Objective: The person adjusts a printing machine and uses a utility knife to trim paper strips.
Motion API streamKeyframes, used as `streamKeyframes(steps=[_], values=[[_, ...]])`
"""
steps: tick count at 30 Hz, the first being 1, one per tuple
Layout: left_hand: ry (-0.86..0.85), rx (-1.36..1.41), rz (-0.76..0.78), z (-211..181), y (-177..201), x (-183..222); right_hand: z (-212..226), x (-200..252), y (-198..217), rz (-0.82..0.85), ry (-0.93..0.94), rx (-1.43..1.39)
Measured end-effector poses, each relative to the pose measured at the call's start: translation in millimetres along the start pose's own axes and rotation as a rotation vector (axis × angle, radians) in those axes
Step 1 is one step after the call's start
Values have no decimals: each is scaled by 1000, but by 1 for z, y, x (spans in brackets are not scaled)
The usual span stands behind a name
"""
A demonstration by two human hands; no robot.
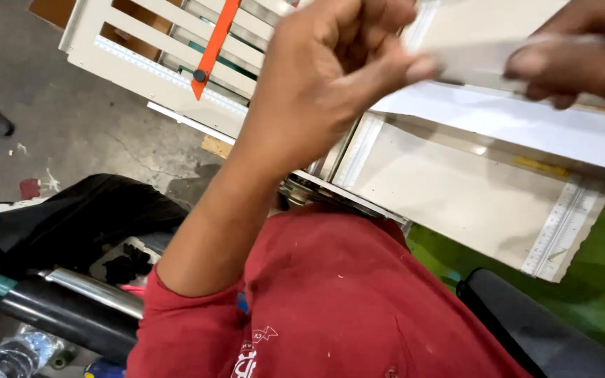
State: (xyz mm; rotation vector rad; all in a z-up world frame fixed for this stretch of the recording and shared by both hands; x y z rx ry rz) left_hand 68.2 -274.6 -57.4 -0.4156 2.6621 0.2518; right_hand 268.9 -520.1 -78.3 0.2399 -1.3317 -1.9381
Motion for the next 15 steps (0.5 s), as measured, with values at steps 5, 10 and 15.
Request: streamKeyframes(steps=[5,10,15], values=[[410,311,13,91,-11,41,68,-15,-42,177,-155,233],[330,-335,-158,140,-23,68,43,-31,-84,298,-323,-224],[449,-313,-126,211,-42,92,52,-24,-129,365,-582,-287]])
Point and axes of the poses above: each hand's wrist, its own x-axis away from the middle knuckle, its own y-axis out of the back of the hand, z = x × y, the point moved 8 cm from there along -x, towards the middle knuckle, and after that the axes turned 1 degree about -y, right-handed, at the moved point
